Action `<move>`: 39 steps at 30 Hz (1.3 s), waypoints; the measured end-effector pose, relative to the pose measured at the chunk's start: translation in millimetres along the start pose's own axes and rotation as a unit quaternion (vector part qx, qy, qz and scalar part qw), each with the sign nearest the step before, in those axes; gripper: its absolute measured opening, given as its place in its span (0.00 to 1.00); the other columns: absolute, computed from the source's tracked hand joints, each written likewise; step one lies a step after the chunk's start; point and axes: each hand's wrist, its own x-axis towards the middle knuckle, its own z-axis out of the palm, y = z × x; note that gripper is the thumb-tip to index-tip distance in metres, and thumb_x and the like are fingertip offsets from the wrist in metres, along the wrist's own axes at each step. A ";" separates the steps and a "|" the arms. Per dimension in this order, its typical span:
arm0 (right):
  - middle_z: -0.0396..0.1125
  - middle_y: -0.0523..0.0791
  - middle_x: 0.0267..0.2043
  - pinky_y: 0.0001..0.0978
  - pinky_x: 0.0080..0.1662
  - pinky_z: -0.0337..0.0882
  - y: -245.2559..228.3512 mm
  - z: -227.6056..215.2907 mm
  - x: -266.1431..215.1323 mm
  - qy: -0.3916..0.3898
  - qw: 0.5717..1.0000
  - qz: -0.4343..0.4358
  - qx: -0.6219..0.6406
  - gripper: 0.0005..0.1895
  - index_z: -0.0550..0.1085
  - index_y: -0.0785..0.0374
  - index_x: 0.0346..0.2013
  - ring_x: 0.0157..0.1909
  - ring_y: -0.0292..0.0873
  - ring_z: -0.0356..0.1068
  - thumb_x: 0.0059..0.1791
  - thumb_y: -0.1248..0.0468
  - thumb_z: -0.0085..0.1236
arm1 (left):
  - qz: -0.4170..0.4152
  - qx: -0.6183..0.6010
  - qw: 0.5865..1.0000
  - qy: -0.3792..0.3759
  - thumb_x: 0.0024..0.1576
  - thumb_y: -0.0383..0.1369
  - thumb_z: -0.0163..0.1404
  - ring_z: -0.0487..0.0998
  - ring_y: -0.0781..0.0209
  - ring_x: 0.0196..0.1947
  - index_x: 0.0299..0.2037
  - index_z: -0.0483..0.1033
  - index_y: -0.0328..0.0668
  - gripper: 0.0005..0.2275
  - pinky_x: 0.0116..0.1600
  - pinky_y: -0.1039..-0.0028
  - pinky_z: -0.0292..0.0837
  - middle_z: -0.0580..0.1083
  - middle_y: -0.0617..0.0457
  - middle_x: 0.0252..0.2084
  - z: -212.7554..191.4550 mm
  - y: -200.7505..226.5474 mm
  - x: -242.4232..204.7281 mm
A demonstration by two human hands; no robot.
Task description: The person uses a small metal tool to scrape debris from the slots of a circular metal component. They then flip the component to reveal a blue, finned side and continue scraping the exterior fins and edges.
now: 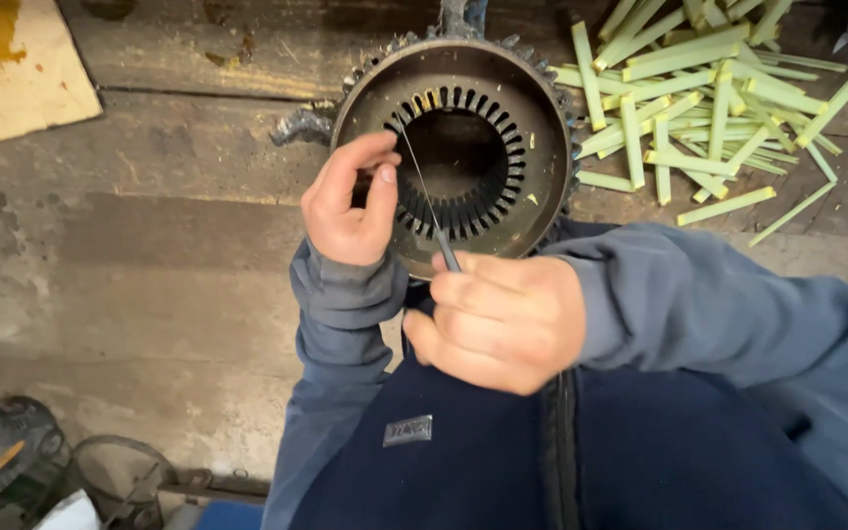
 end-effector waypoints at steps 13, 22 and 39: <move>0.67 0.47 0.34 0.34 0.42 0.74 20.0 35.2 -42.8 -0.013 0.989 0.081 0.123 0.11 0.76 0.71 0.41 0.41 0.47 0.71 0.49 0.65 0.65 | 0.127 0.267 0.948 -0.117 0.59 0.22 0.54 0.80 0.52 0.40 0.58 0.75 0.43 0.17 0.46 0.64 0.75 0.78 0.50 0.48 31.0 19.8 4.6; 0.65 0.43 0.34 0.31 0.39 0.70 26.6 45.5 -49.5 -0.054 0.992 0.071 0.088 0.13 0.76 0.66 0.41 0.41 0.42 0.69 0.43 0.65 0.58 | 0.088 0.233 0.961 -0.122 0.58 0.20 0.51 0.81 0.48 0.46 0.59 0.74 0.41 0.18 0.51 0.65 0.77 0.77 0.47 0.53 31.2 13.0 9.5; 0.64 0.44 0.31 0.33 0.44 0.73 45.9 56.7 -71.4 -0.014 0.992 0.009 0.121 0.12 0.78 0.69 0.45 0.42 0.45 0.71 0.47 0.68 0.63 | 0.097 0.289 0.941 -0.147 0.59 0.24 0.52 0.78 0.53 0.40 0.63 0.73 0.43 0.20 0.46 0.66 0.75 0.77 0.52 0.49 34.0 10.5 8.0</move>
